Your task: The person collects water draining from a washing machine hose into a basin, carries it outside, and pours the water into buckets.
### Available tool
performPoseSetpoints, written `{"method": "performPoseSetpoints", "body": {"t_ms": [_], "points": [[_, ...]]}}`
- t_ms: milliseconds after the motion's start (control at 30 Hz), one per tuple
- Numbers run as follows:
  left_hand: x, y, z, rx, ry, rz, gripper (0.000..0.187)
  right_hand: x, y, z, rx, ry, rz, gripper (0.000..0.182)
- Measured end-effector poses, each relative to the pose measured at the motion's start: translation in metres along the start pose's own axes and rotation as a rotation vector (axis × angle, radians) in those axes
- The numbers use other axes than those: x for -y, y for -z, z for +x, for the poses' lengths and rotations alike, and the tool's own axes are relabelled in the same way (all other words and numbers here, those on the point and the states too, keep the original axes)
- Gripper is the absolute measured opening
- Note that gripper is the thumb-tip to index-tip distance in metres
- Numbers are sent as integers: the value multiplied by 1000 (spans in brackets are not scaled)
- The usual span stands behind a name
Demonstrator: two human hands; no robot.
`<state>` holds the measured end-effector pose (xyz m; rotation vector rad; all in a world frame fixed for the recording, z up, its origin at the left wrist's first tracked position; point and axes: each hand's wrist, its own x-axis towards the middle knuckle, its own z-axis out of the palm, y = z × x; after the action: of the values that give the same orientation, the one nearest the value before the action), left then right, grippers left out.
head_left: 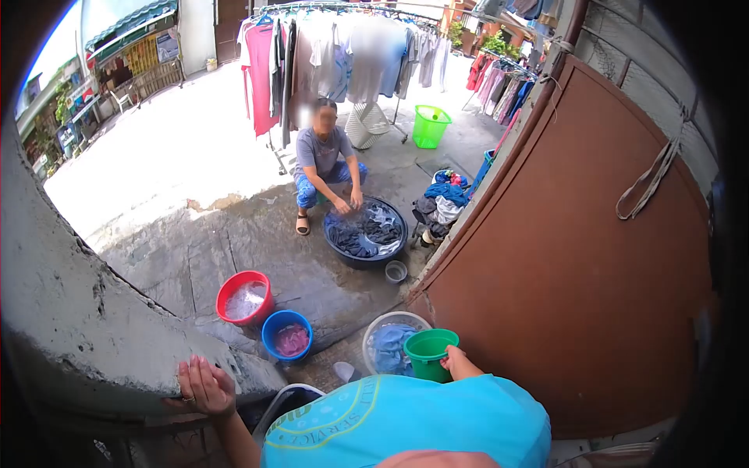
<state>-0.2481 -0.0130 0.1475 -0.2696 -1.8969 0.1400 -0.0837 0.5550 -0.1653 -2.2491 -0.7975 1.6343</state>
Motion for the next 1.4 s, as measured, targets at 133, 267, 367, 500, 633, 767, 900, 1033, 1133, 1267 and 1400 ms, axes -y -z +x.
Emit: {"method": "performPoseSetpoints", "body": {"t_ms": [133,267,367,500,633,767,900,1033,1133,1267,1400], "points": [[-1,2,2,-29,8,-4,21,-11,31,1,152,-34,115,10],[-1,2,2,-62,6,-24,21,-26,38,15,427,-104,338,8],[-3,7,4,-34,12,-20,21,-29,35,10,509,-113,416,9],[-5,2,2,-39,10,-23,20,-28,25,-7,540,-103,400,11],[-4,3,3,-45,11,-29,20,-25,13,-9,589,-142,407,11],[-4,4,1,-50,16,-21,19,-24,7,-20,631,-111,351,12],[-5,1,0,-66,31,-4,18,-14,2,-37,657,-95,251,9],[-6,2,4,-30,9,-20,18,-9,-7,-33,663,-86,210,12],[-5,0,2,-63,15,-10,19,-7,-8,-43,683,-96,269,13],[-6,0,4,-46,15,6,20,-7,-10,-42,725,-99,265,12],[-7,-2,2,-38,17,16,19,-7,-17,-48,670,-130,245,16]]}}
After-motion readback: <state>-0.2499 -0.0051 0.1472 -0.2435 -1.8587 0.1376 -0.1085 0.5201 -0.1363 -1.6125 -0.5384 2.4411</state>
